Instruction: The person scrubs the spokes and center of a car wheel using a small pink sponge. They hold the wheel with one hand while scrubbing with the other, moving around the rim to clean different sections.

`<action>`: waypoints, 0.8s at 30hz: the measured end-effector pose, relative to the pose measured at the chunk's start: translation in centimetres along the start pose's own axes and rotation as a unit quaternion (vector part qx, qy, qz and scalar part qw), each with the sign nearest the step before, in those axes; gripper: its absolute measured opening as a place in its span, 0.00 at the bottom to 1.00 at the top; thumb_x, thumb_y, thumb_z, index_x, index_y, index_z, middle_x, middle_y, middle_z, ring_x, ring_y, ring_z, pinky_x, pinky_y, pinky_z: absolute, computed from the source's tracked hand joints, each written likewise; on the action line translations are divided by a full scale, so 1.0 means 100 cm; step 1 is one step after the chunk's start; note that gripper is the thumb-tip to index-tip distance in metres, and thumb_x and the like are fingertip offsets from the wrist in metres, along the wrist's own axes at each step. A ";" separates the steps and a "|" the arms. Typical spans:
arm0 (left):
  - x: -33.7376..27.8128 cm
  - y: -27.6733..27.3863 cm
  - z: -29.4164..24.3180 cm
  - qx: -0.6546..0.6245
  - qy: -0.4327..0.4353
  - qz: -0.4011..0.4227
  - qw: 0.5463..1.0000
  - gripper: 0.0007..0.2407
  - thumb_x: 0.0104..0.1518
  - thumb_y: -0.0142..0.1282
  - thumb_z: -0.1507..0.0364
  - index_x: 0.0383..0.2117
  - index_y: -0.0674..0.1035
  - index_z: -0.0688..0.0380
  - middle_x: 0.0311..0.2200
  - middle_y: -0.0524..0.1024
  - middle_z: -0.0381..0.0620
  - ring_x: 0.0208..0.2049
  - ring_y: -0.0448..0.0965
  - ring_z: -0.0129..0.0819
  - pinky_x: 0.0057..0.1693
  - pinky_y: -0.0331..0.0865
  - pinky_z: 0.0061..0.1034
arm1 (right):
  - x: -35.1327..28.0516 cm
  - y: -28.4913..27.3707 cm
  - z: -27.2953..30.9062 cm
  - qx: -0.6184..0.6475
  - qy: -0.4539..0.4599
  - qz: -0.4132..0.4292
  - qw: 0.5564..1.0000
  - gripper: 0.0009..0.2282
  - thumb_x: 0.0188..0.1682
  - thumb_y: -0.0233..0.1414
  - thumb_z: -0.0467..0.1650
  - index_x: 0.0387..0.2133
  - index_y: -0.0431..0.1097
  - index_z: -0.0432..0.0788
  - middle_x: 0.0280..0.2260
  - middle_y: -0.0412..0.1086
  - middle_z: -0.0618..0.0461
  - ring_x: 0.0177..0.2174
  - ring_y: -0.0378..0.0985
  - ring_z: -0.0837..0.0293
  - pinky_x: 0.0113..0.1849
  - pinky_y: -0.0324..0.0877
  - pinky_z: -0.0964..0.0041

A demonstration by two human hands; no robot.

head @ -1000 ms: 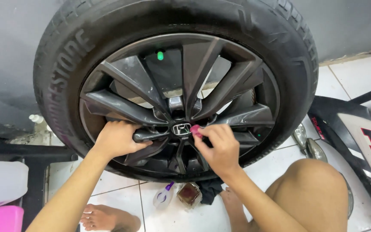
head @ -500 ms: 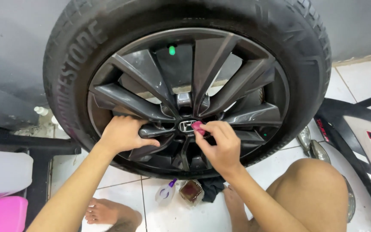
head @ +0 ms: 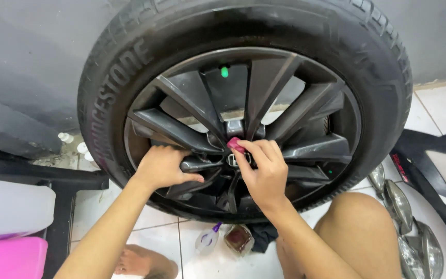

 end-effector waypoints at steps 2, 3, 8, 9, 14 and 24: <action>0.000 -0.001 0.000 -0.001 0.000 0.003 1.000 0.32 0.38 0.55 0.33 0.41 0.83 0.40 0.29 0.84 0.45 0.37 0.85 0.46 0.46 0.77 0.38 | 0.008 -0.005 -0.002 0.001 -0.003 -0.016 1.000 0.06 0.44 0.67 0.26 0.32 0.79 0.44 0.26 0.72 0.58 0.27 0.74 0.56 0.33 0.75 0.67; 0.000 0.000 0.000 -0.002 0.002 0.010 1.000 0.32 0.38 0.54 0.33 0.41 0.83 0.40 0.30 0.84 0.45 0.37 0.85 0.46 0.46 0.77 0.38 | 0.012 -0.009 -0.004 0.002 -0.001 -0.029 1.000 0.07 0.44 0.67 0.26 0.34 0.79 0.44 0.26 0.73 0.58 0.28 0.74 0.56 0.33 0.74 0.66; -0.002 -0.001 -0.001 -0.006 0.000 0.014 1.000 0.32 0.39 0.54 0.33 0.43 0.83 0.40 0.31 0.84 0.44 0.38 0.85 0.45 0.47 0.77 0.36 | 0.002 -0.017 -0.006 -0.012 -0.021 -0.054 0.998 0.07 0.42 0.69 0.24 0.32 0.80 0.42 0.25 0.72 0.57 0.26 0.73 0.57 0.35 0.73 0.67; -0.001 -0.001 -0.001 -0.012 0.000 0.014 1.000 0.33 0.39 0.54 0.33 0.43 0.83 0.40 0.31 0.84 0.44 0.38 0.85 0.44 0.47 0.77 0.36 | -0.002 -0.022 -0.009 -0.039 -0.024 -0.067 0.997 0.07 0.42 0.69 0.24 0.32 0.80 0.42 0.26 0.72 0.57 0.26 0.73 0.57 0.35 0.73 0.67; 0.000 0.006 0.002 0.001 0.003 -0.012 1.000 0.31 0.38 0.53 0.32 0.37 0.84 0.38 0.27 0.84 0.44 0.35 0.86 0.45 0.45 0.77 0.36 | 0.013 -0.018 -0.015 -0.016 -0.005 -0.094 0.995 0.07 0.43 0.68 0.23 0.31 0.77 0.41 0.24 0.69 0.58 0.16 0.61 0.62 0.24 0.67 0.72; -0.002 -0.003 -0.001 -0.022 0.015 -0.015 1.000 0.26 0.45 0.54 0.37 0.35 0.84 0.40 0.26 0.83 0.42 0.35 0.86 0.43 0.45 0.78 0.37 | 0.041 -0.029 -0.013 -0.006 -0.021 -0.037 0.999 0.06 0.47 0.65 0.23 0.36 0.78 0.42 0.26 0.68 0.59 0.24 0.72 0.60 0.33 0.72 0.69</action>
Point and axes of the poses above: each hand's wrist, its own x-axis towards the middle knuckle, its own y-axis out of the palm, z = x × y, the point moved 6 cm from there along x, towards the middle knuckle
